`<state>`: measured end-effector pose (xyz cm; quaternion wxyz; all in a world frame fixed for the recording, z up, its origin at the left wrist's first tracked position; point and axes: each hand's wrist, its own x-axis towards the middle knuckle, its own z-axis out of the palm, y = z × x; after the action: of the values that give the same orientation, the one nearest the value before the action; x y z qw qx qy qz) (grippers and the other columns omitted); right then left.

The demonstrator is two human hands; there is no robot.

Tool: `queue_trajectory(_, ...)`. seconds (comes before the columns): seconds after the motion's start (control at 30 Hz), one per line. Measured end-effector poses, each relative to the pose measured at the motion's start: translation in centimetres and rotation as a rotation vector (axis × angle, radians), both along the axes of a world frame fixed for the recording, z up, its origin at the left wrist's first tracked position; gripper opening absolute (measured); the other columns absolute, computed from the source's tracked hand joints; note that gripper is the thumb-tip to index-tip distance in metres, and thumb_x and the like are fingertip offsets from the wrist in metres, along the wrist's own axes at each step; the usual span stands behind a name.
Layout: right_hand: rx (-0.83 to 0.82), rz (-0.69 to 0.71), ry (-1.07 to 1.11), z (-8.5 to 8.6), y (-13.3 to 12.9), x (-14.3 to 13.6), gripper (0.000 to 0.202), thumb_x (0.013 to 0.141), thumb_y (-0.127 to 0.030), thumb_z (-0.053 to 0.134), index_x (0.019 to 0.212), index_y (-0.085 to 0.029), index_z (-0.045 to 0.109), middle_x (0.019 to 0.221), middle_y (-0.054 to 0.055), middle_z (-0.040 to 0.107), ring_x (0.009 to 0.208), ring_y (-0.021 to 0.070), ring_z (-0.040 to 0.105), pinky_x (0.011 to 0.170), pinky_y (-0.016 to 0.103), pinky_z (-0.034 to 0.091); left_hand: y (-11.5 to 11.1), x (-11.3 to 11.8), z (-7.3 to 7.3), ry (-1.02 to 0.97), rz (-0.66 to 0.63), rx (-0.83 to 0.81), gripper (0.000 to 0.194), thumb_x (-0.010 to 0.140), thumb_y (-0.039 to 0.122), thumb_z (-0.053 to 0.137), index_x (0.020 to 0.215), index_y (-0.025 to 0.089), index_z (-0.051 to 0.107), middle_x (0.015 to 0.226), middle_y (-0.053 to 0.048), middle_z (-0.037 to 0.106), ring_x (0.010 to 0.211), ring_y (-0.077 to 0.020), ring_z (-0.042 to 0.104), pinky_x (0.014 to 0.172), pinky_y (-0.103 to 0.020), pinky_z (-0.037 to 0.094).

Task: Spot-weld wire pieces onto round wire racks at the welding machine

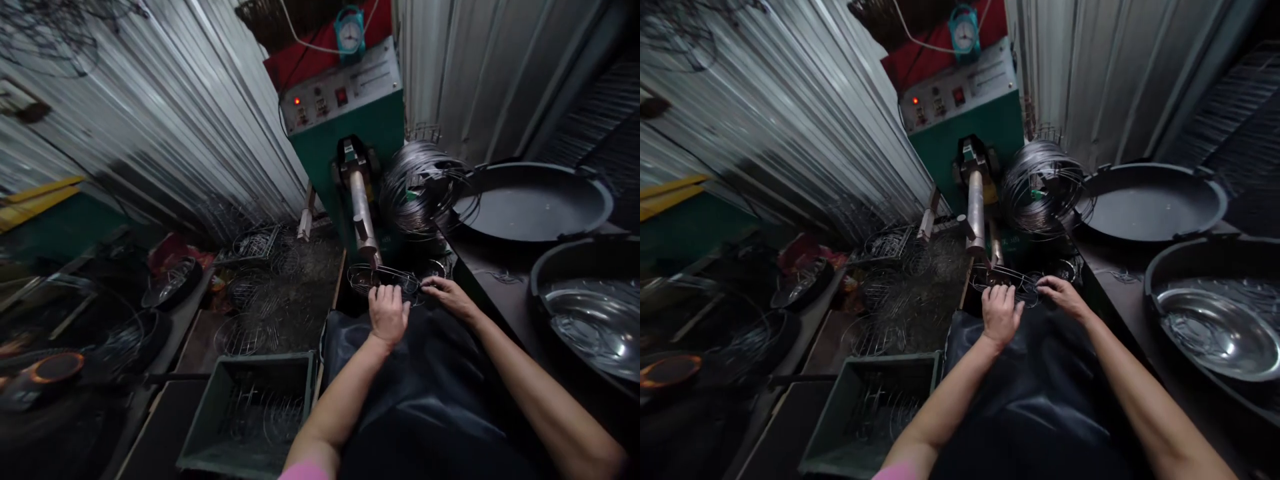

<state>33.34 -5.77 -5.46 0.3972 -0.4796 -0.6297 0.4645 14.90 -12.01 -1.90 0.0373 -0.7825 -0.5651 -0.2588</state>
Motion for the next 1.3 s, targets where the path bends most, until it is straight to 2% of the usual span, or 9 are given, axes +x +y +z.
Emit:
queue_trajectory(0.1,0.018,-0.007,-0.005,0.5,-0.4,0.1,0.045,0.065,-0.061,0.062,0.078,-0.018,0.066,0.079,0.005,0.065,0.08,0.0218,0.059,0.079,0.033,0.046,1.2,-0.4,-0.5,-0.036,-0.063,-0.091,0.021,0.081,0.028,0.053,0.097,0.019,0.061,0.092,-0.008,0.063,0.096,-0.0235,0.053,0.1,-0.045,0.024)
queue_trajectory(0.17,0.022,0.057,-0.01,0.8,-0.6,0.3,0.043,0.067,-0.059,0.061,0.079,-0.018,0.067,0.083,0.006,0.066,0.082,0.0223,0.06,0.079,0.034,0.047,1.9,-1.0,-0.3,-0.141,-0.087,-0.143,0.01,0.081,0.026,0.054,0.085,0.021,0.062,0.08,-0.003,0.064,0.086,-0.019,0.055,0.098,-0.043,0.026)
queue_trajectory(0.3,0.17,0.227,-0.046,1.0,-1.4,0.8,0.036,0.074,-0.049,0.06,0.094,-0.021,0.069,0.1,0.007,0.066,0.096,0.0233,0.059,0.089,0.036,0.045,2.5,-3.0,0.5,-0.445,-0.053,-0.195,0.004,0.079,0.024,0.056,0.079,0.021,0.059,0.076,0.002,0.063,0.076,-0.0136,0.055,0.092,-0.035,0.031)
queue_trajectory(0.43,0.32,0.051,-0.055,0.3,-2.9,0.7,0.033,0.078,-0.042,0.058,0.104,-0.023,0.066,0.105,0.007,0.064,0.1,0.0226,0.058,0.093,0.037,0.043,2.1,-4.4,0.3,-0.794,-0.02,-0.217,0.009,0.079,0.028,0.055,0.078,0.019,0.055,0.074,0.001,0.057,0.074,-0.0128,0.052,0.076,-0.026,0.038)
queue_trajectory(0.57,0.301,-0.085,-0.039,0.6,-3.7,-0.1,0.033,0.076,-0.051,0.057,0.085,-0.022,0.068,0.096,0.008,0.066,0.092,0.0239,0.061,0.089,0.038,0.045,1.7,-4.7,-1.1,-0.983,-0.028,-0.214,0.013,0.08,0.03,0.055,0.08,0.018,0.051,0.074,0.001,0.051,0.072,-0.0106,0.049,0.072,-0.022,0.038)
queue_trajectory(0.77,0.138,0.036,-0.036,1.9,-3.1,-0.4,0.045,0.07,-0.062,0.059,0.083,-0.02,0.069,0.093,0.009,0.066,0.092,0.0253,0.061,0.088,0.038,0.046,1.8,-5.4,-2.7,-1.081,-0.019,-0.209,0.016,0.079,0.032,0.056,0.081,0.016,0.051,0.075,0.001,0.05,0.072,-0.0101,0.049,0.072,-0.023,0.039)
queue_trajectory(1.07,0.171,0.096,-0.109,0.0,-0.5,-0.1,0.049,0.069,-0.066,0.057,0.08,-0.021,0.071,0.087,0.01,0.067,0.085,0.0252,0.062,0.081,0.037,0.049,4.2,-6.1,-4.0,-0.951,-0.042,-0.152,0.013,0.079,0.029,0.057,0.08,0.017,0.055,0.078,-0.001,0.056,0.079,-0.013,0.053,0.077,-0.027,0.042)
queue_trajectory(1.2,0.213,0.105,-0.129,-0.2,0.0,-0.4,0.047,0.071,-0.065,0.056,0.078,-0.021,0.07,0.085,0.01,0.068,0.082,0.0244,0.063,0.079,0.036,0.05,4.5,-6.2,-3.9,-0.876,-0.034,-0.067,0.012,0.08,0.029,0.057,0.078,0.017,0.055,0.077,-0.002,0.056,0.079,-0.0143,0.053,0.078,-0.029,0.042)
queue_trajectory(1.3,0.224,0.132,-0.141,-0.6,-0.2,-0.3,0.043,0.073,-0.061,0.056,0.079,-0.021,0.071,0.089,0.01,0.067,0.086,0.0244,0.063,0.08,0.036,0.05,4.1,-6.2,-3.5,-0.862,-0.032,-0.072,0.013,0.079,0.029,0.058,0.079,0.017,0.054,0.076,-0.003,0.057,0.079,-0.0145,0.054,0.077,-0.029,0.043)
